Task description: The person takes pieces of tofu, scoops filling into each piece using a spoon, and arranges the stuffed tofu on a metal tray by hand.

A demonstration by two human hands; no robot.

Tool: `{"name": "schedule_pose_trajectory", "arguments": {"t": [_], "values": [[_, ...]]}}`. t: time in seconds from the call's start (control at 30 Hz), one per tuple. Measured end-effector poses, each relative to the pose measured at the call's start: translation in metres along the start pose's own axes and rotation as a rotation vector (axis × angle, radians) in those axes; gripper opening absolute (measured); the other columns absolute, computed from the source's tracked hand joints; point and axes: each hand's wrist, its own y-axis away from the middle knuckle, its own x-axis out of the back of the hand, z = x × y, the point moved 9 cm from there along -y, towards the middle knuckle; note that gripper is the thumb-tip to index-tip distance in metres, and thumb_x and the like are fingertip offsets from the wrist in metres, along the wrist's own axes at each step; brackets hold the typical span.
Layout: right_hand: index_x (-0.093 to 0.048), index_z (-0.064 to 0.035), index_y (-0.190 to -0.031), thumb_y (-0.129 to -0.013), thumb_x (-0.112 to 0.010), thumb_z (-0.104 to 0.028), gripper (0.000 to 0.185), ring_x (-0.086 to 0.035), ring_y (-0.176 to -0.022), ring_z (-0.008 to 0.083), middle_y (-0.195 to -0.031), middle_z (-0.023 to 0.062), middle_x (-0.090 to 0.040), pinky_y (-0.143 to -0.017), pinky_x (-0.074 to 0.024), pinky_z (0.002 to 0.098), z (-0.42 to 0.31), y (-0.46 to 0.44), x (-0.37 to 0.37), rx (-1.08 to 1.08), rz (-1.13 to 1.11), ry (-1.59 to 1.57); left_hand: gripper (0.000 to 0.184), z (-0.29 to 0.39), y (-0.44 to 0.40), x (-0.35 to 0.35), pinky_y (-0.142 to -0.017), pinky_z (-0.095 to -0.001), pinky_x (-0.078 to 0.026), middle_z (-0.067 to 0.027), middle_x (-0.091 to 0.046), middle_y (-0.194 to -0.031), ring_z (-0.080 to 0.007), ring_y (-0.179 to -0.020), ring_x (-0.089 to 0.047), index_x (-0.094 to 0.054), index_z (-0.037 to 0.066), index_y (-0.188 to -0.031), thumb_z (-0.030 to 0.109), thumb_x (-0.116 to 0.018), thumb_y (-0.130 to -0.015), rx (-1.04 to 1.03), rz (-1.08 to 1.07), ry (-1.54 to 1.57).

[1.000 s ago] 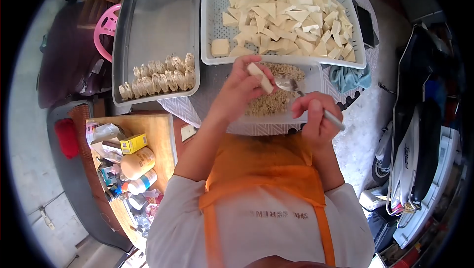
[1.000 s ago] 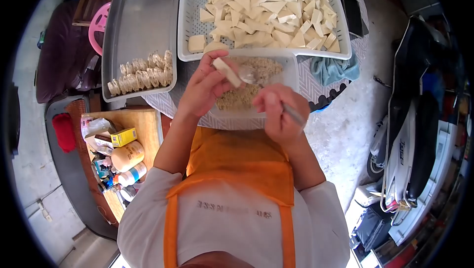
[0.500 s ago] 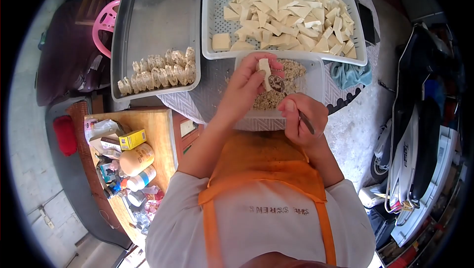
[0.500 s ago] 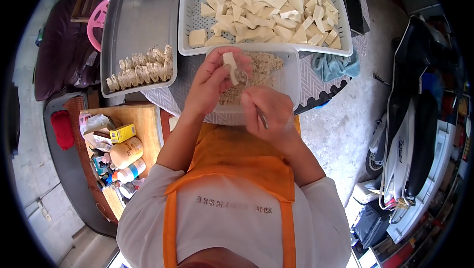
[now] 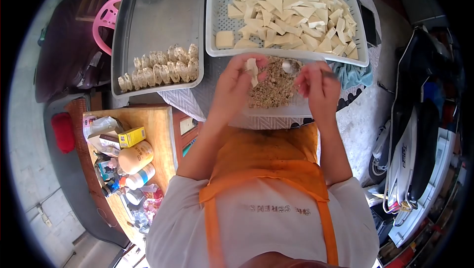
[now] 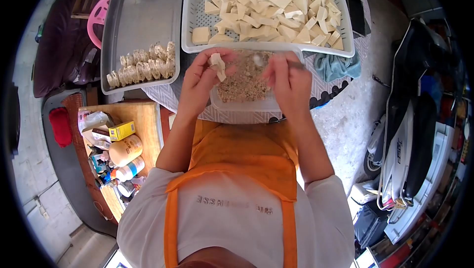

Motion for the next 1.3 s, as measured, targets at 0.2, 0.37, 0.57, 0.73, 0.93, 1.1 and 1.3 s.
{"name": "schedule_pose_trajectory", "arguments": {"t": [0.2,0.37,0.57,0.73,0.93,1.1,1.3], "values": [[-0.059,0.0021,-0.104,-0.100,-0.039,-0.028,0.036,-0.064,-0.069,0.0153,-0.081,0.0108,-0.066,-0.063,-0.0539,0.0262,0.066,-0.010,-0.073,-0.374,-0.549,-0.123,0.034,0.000,-0.005,0.003,-0.096,-0.0313,-0.044,-0.0110,-0.053,-0.119,-0.0165,-0.106,-0.052,-0.050,0.000,-0.111,-0.010,-0.035,-0.082,-0.012,-0.030,-0.034],[-0.055,0.0020,-0.107,-0.100,-0.039,-0.029,0.035,-0.065,-0.077,0.0181,-0.087,0.0148,-0.066,-0.067,-0.0538,0.0267,0.039,-0.001,-0.078,-0.415,-0.628,-0.419,0.039,0.011,-0.006,0.009,-0.097,-0.0328,-0.043,-0.0129,-0.052,-0.120,-0.0185,-0.109,-0.052,-0.050,0.000,-0.111,-0.010,-0.031,-0.078,-0.018,-0.030,0.220],[-0.054,0.0001,-0.097,-0.100,-0.036,-0.030,0.035,-0.064,-0.061,0.0186,-0.079,0.0179,-0.066,-0.053,-0.0516,0.0271,0.019,0.000,-0.025,-0.304,-0.377,-0.579,0.038,0.009,-0.007,0.004,-0.094,-0.0307,-0.042,-0.0098,-0.054,-0.119,-0.0163,-0.109,-0.050,-0.051,0.001,-0.112,-0.006,-0.035,-0.078,0.018,-0.049,0.175],[-0.053,-0.0002,-0.095,-0.099,-0.036,-0.024,0.030,-0.064,-0.057,0.0186,-0.076,0.0177,-0.066,-0.049,-0.0513,0.0268,0.001,0.009,-0.006,-0.130,-0.240,-0.602,0.045,-0.009,-0.004,-0.026,-0.075,-0.0199,-0.040,-0.0029,-0.057,-0.114,-0.0069,-0.092,-0.049,-0.054,0.005,-0.114,-0.005,-0.035,-0.074,0.179,-0.144,0.093],[-0.057,0.0016,-0.084,-0.098,-0.041,-0.017,0.028,-0.062,-0.055,0.0147,-0.072,0.0109,-0.065,-0.051,-0.0498,0.0256,-0.028,0.022,-0.008,0.087,-0.086,-0.153,0.045,-0.017,-0.002,-0.035,-0.079,-0.0199,-0.042,-0.0020,-0.057,-0.113,-0.0084,-0.096,-0.051,-0.055,0.005,-0.115,-0.004,-0.036,-0.075,0.299,-0.156,0.241],[-0.058,0.0041,-0.093,-0.096,-0.046,-0.015,0.023,-0.062,-0.053,0.0137,-0.069,0.0095,-0.064,-0.050,-0.0485,0.0244,-0.051,0.024,-0.030,0.258,-0.169,0.263,0.030,-0.033,0.000,-0.035,-0.087,-0.0237,-0.042,-0.0044,-0.056,-0.113,-0.0126,-0.100,-0.053,-0.054,0.005,-0.112,0.002,-0.041,-0.085,0.321,-0.090,0.263],[-0.057,-0.0036,-0.082,-0.089,-0.054,-0.012,0.012,-0.057,-0.053,0.0321,-0.061,0.0144,-0.057,-0.049,-0.0459,0.0361,-0.074,0.023,-0.044,0.391,-0.153,0.334,0.020,-0.015,-0.002,-0.039,-0.080,-0.0250,-0.045,-0.0048,-0.057,-0.103,-0.0133,-0.094,-0.056,-0.051,0.002,-0.108,0.004,-0.042,-0.091,-0.045,-0.127,-0.312]]}}
